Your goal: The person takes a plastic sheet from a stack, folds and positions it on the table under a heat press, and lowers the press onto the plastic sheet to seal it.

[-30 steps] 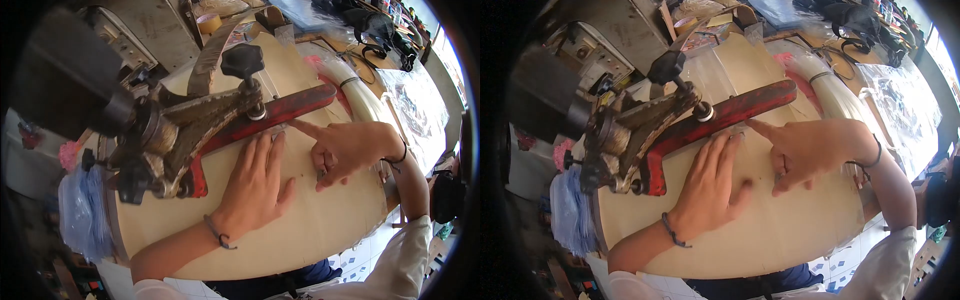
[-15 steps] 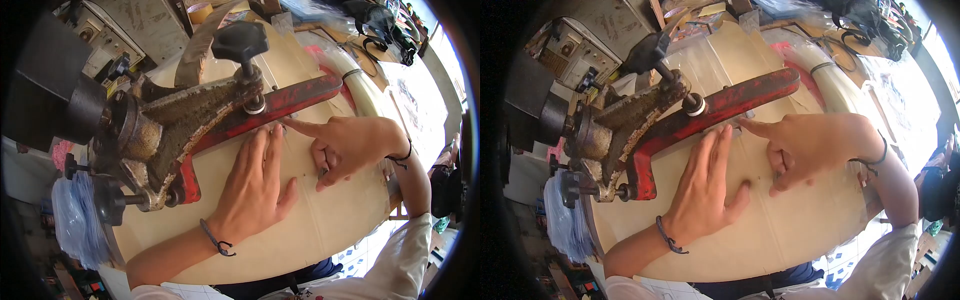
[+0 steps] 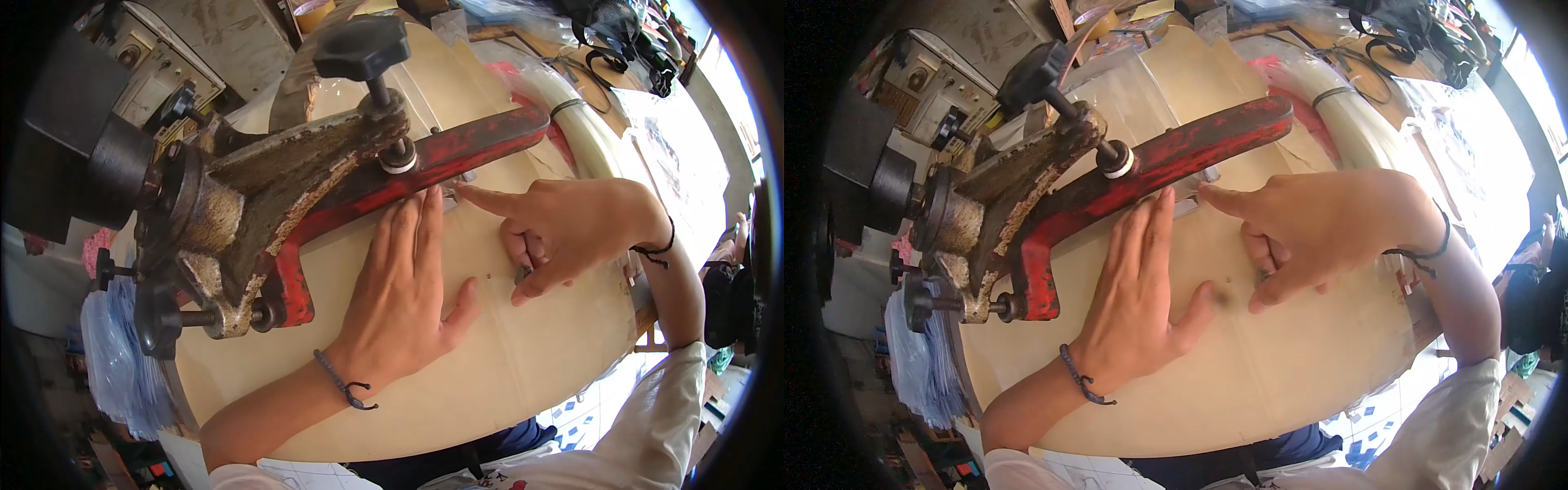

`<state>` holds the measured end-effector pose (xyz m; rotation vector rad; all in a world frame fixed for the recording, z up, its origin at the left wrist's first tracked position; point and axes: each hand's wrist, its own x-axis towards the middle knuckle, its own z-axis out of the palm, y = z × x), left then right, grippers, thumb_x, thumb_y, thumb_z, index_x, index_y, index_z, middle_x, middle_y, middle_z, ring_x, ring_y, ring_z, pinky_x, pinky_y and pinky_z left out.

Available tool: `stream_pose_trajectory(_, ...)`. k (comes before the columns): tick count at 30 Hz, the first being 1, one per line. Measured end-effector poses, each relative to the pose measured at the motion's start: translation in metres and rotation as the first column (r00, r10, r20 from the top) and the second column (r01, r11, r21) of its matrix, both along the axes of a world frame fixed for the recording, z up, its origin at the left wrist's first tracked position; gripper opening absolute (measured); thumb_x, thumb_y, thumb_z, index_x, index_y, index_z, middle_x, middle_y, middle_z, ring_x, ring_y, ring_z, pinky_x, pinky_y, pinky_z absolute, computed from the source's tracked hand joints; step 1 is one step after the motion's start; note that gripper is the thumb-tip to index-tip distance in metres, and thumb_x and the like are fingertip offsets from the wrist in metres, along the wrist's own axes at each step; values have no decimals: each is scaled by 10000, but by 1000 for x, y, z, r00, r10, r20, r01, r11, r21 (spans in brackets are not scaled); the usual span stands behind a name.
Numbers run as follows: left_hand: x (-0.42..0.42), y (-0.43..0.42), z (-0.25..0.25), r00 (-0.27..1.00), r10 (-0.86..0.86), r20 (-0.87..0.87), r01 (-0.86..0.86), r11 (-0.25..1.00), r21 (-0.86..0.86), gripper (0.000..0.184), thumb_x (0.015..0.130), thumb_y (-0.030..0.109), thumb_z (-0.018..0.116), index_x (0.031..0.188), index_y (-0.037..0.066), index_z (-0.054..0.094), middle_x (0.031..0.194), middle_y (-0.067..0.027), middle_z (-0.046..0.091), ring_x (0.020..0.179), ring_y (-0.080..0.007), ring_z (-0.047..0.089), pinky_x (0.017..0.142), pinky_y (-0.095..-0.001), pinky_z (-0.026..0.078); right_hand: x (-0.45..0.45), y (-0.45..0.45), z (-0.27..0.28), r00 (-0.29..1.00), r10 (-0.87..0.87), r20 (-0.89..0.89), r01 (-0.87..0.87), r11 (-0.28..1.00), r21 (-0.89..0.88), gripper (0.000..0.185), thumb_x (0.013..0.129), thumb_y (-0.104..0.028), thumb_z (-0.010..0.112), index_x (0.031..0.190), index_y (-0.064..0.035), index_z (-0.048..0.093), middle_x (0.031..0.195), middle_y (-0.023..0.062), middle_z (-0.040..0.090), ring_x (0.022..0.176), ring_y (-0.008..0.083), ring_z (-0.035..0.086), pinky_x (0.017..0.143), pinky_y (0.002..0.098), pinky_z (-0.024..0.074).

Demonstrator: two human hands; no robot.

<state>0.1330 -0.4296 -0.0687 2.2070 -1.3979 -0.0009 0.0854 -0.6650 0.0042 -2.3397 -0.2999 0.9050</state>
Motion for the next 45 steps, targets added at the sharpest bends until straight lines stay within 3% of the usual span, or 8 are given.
stream_pose_trajectory(7, -1, -1, 7, 993, 6, 121, -15, 997, 76, 872, 905, 302, 659, 1503, -192, 262, 1410, -374, 407, 1311, -494, 447, 1122, -496, 417, 1, 0, -1, 1000, -8, -4, 8, 1000, -29, 1129, 828, -249, 832, 1580, 123, 78, 854, 110, 749, 665, 210, 736, 630, 305, 580)
stream_pose_trajectory(10, -2, -2, 7, 986, 4, 166, -19, 996, 92, 850, 913, 306, 657, 1490, -198, 290, 1417, -369, 418, 1296, -481, 472, 1107, -474, 439, 0, 2, 2, 1000, -22, -14, 21, 1000, -18, 1029, 857, -247, 767, 1566, 132, 125, 869, 117, 742, 592, 207, 709, 566, 315, 552)
stream_pose_trajectory(19, -1, 0, 7, 977, -14, 211, -2, 997, 77, 791, 913, 291, 651, 1437, -226, 362, 1404, -350, 445, 1291, -447, 485, 1108, -447, 440, -2, 4, 3, 996, -82, -20, 81, 996, -43, 1067, 848, -256, 782, 1573, 127, 99, 863, 112, 734, 582, 202, 706, 535, 313, 555)
stream_pose_trajectory(25, 3, -1, 5, 987, -49, 155, 46, 999, 25, 829, 892, 260, 667, 1485, -196, 310, 1386, -331, 441, 1317, -450, 450, 1127, -463, 411, -3, 2, 0, 999, -30, 20, 31, 999, -13, 1057, 852, -235, 771, 1565, 131, 81, 828, 118, 731, 568, 206, 700, 512, 313, 547)
stream_pose_trajectory(28, 4, 0, 2, 996, -61, 63, 62, 998, -20, 878, 880, 211, 676, 1545, -144, 226, 1428, -360, 404, 1314, -506, 435, 1113, -537, 394, -3, 6, 3, 996, -94, -5, 94, 994, -53, 1143, 808, -222, 853, 1605, 70, 88, 823, 122, 731, 644, 228, 732, 612, 315, 579)
stream_pose_trajectory(34, 4, 0, 2, 997, -66, 41, 66, 998, -11, 877, 875, 192, 662, 1550, -140, 212, 1435, -356, 397, 1334, -509, 413, 1143, -544, 354, -1, 10, 4, 997, -70, 22, 71, 994, -82, 1127, 805, -232, 858, 1597, 71, 116, 815, 125, 733, 641, 229, 732, 602, 315, 577)
stream_pose_trajectory(37, 5, 0, 1, 995, -80, 52, 81, 996, -23, 861, 876, 188, 659, 1544, -143, 227, 1438, -354, 397, 1342, -509, 406, 1150, -543, 344, -3, 6, 0, 997, -24, 79, 26, 999, -32, 1037, 854, -247, 766, 1557, 142, 109, 752, 117, 728, 541, 209, 689, 534, 318, 538)
stream_pose_trajectory(45, 4, -2, 1, 996, -69, 59, 69, 998, -2, 822, 873, 193, 664, 1515, -150, 282, 1441, -347, 400, 1339, -493, 420, 1137, -539, 364, -3, 6, -3, 996, -10, 91, 16, 998, -62, 1008, 856, -266, 774, 1531, 169, 165, 760, 115, 730, 571, 215, 701, 558, 322, 543)
